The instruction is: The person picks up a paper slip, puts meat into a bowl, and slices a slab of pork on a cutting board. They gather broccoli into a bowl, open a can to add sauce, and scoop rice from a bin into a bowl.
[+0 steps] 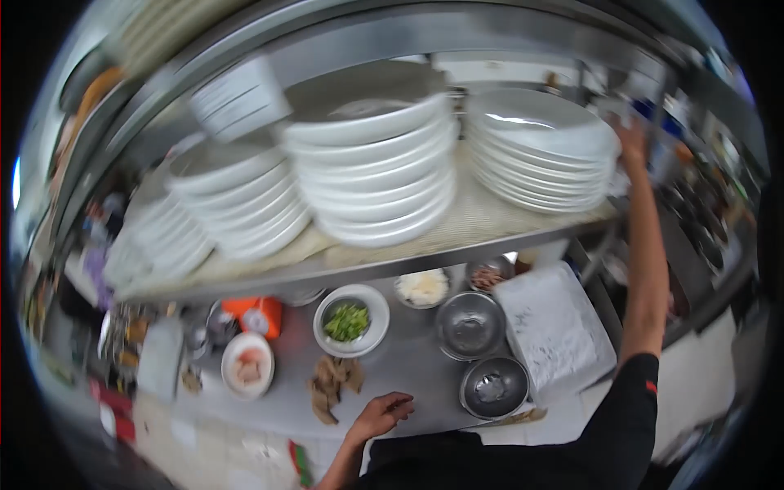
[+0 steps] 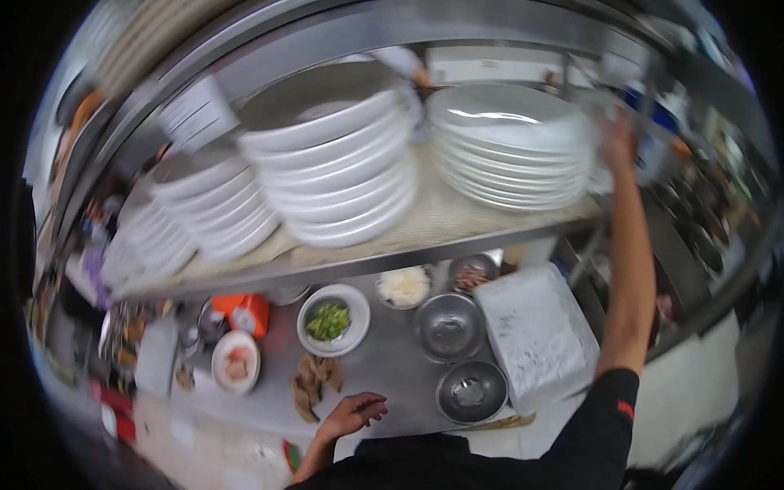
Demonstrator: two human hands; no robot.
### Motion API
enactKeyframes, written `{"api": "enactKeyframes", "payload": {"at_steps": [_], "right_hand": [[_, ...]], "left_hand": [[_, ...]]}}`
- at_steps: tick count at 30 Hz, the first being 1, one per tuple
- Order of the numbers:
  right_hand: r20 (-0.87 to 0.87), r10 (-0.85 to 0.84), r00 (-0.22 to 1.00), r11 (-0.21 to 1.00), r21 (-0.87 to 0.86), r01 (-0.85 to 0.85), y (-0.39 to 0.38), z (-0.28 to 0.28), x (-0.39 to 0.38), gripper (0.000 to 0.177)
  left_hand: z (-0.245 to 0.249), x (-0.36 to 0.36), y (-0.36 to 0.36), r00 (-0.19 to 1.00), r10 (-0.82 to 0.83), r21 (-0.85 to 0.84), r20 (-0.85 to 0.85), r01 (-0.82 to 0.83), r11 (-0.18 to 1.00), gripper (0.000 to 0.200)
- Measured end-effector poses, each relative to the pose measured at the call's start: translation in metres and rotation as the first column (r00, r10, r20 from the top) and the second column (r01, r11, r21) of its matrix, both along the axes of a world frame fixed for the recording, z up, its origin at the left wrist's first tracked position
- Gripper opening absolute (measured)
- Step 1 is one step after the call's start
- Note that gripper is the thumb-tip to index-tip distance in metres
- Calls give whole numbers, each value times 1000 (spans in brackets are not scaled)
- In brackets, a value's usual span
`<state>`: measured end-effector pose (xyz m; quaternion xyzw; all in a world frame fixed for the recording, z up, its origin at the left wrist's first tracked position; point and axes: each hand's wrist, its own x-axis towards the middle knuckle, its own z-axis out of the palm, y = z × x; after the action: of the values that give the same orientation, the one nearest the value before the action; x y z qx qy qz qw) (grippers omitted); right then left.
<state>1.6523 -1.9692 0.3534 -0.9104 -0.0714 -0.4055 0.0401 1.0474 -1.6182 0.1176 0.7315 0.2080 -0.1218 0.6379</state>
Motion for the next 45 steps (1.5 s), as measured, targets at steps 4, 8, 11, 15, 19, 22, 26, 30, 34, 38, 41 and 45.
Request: {"api": "enactKeyframes", "payload": {"at_steps": [4, 8, 11, 15, 19, 22, 26, 30, 34, 38, 41, 45], "right_hand": [[-36, 223, 974, 722, 678, -140, -3, 18, 12, 78], [-27, 270, 963, 668, 725, -167, -11, 23, 37, 71], [-10, 414, 910, 441, 877, -190, -4, 27, 35, 59], [73, 576, 814, 36, 993, -115, -2, 20, 23, 42], [-93, 648, 756, 74, 996, 59, 4, 5, -1, 33], [-110, 665, 739, 118, 992, 41, 3, -1, -4, 33], [-84, 668, 740, 101, 995, 21, -10, -14, 20, 35], [-133, 661, 738, 201, 980, -4, -9, -9, 8, 46], [-73, 471, 879, 283, 956, -72, 8, 3, -26, 59], [-41, 372, 927, 569, 799, -193, -5, -6, -8, 69], [62, 404, 913, 567, 766, -303, -32, -25, 37, 58], [130, 192, 973, 838, 494, -231, 11, 27, -155, 39]], "left_hand": [[-11, -13, -12, 998, 57, -37, 16, -57, 998, 32], [-32, -25, -24, 996, 79, -36, 27, -78, 996, 32], [-38, -28, -25, 996, 78, 11, 48, -78, 997, 33], [-28, -31, -23, 994, 104, 45, 32, -105, 993, 35], [-17, -30, -16, 997, 69, 85, 36, -71, 994, 31], [-3, -27, 7, 980, 128, -59, 150, -120, 991, 30], [47, -13, 40, 923, 247, 76, 295, -280, 957, 27], [110, -3, 58, 837, 317, 81, 445, -391, 917, 28], [161, 1, 58, 773, 285, 60, 567, -384, 921, 30], [176, 8, 64, 719, 264, 49, 643, -382, 923, 29], [196, 15, 76, 628, 262, 39, 733, -424, 905, 30], [251, 30, 91, 372, 282, -39, 884, -544, 838, 36]]}}
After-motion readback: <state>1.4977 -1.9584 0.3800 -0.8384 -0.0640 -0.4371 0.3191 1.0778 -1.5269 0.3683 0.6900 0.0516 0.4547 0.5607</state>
